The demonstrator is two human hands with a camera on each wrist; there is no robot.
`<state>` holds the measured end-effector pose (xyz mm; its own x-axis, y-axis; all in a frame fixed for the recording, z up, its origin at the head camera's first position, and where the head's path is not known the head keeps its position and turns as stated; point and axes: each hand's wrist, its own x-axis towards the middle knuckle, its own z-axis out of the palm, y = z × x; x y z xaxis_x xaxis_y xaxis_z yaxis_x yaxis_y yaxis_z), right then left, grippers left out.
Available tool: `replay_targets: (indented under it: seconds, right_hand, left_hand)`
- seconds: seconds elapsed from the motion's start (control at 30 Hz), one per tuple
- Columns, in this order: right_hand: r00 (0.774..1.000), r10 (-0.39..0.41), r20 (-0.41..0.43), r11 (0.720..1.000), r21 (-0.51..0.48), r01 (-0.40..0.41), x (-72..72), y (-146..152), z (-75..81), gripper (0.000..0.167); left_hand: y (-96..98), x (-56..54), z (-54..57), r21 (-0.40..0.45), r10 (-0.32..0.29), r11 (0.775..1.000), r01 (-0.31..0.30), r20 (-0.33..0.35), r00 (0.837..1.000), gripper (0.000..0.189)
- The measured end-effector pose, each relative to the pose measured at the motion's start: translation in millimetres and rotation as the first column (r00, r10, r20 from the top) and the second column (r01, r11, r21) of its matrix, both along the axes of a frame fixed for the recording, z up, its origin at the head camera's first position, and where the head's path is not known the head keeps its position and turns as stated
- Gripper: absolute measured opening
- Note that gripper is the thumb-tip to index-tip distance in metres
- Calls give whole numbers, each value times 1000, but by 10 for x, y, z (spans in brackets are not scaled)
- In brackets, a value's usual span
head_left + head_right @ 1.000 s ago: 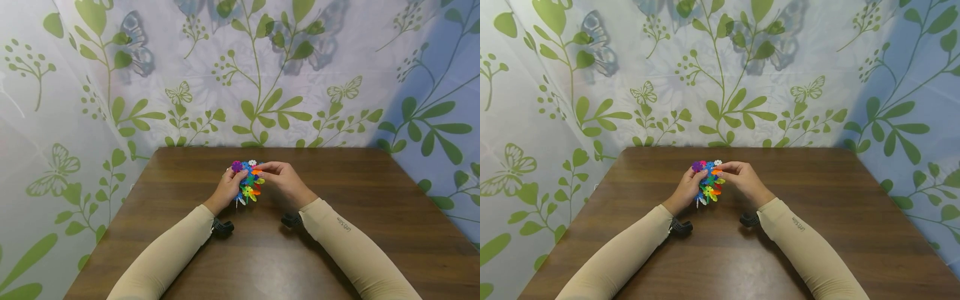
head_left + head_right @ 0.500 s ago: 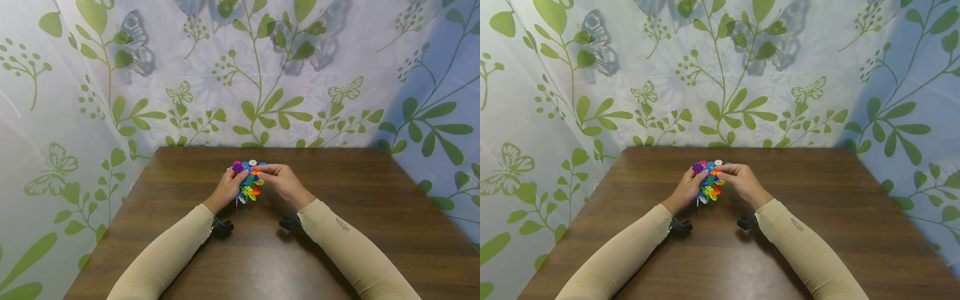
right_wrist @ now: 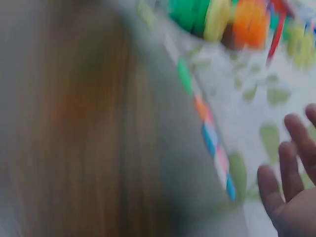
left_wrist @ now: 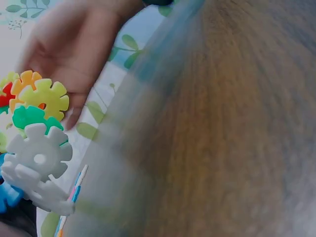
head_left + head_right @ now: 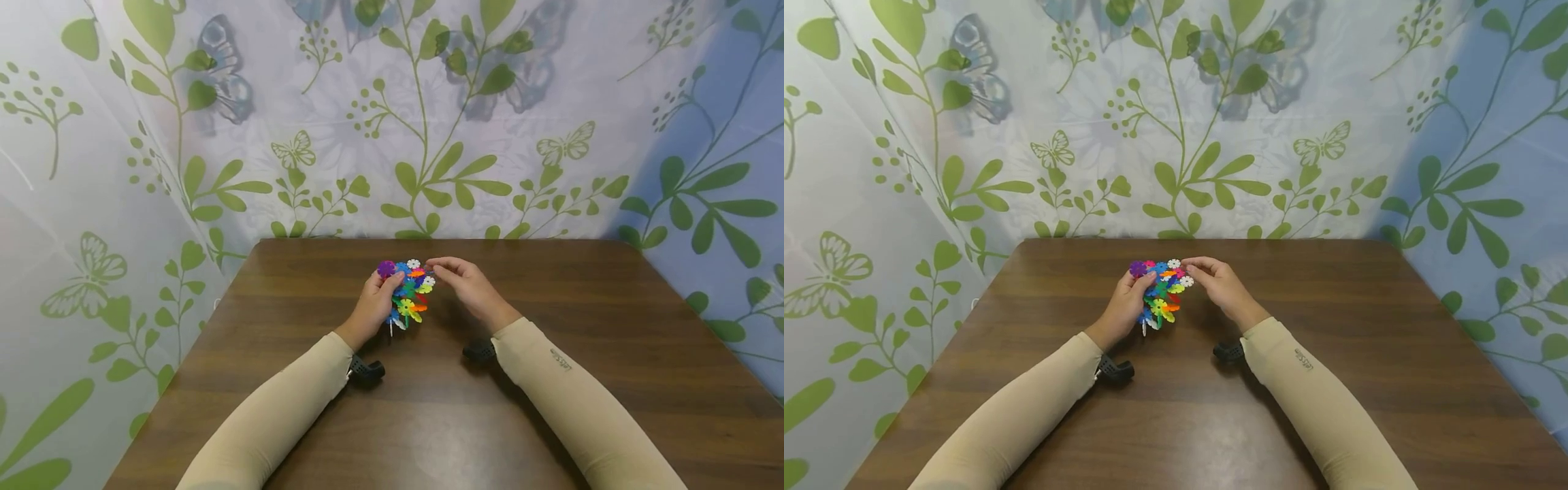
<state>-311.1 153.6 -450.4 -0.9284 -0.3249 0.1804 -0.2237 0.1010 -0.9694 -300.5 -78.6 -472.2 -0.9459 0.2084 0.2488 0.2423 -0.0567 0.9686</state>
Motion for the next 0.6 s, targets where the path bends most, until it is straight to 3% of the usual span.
replay_targets:
  seconds: [0.07,0.13,0.2,0.27,0.37,0.47,0.6]
  right_hand:
    - [999,-8,-51,979,204,18,-74,94,-81,38]
    - [995,29,-97,919,395,12,-147,164,-150,41]
    - [988,83,-127,855,519,-5,-211,203,-194,45]
    - [982,121,-144,816,578,-16,-262,210,-224,46]
    - [971,154,-185,778,628,-4,-317,177,-254,40]
    - [963,138,-233,764,643,46,-355,110,-275,30]
    - [960,40,-279,753,639,154,-367,44,-290,18]
  left_hand:
    - [15,-12,-12,33,-14,999,14,18,1000,38]
    - [18,-17,-10,54,-28,998,26,36,999,39]
    - [12,-18,-7,59,-38,998,35,46,998,41]
    - [13,-17,-7,57,-36,998,33,53,998,40]
    - [16,-10,-9,39,-19,999,17,45,999,41]
    - [19,-2,-2,24,-2,1000,1,32,1000,37]
    - [18,4,0,41,-22,999,19,55,998,34]
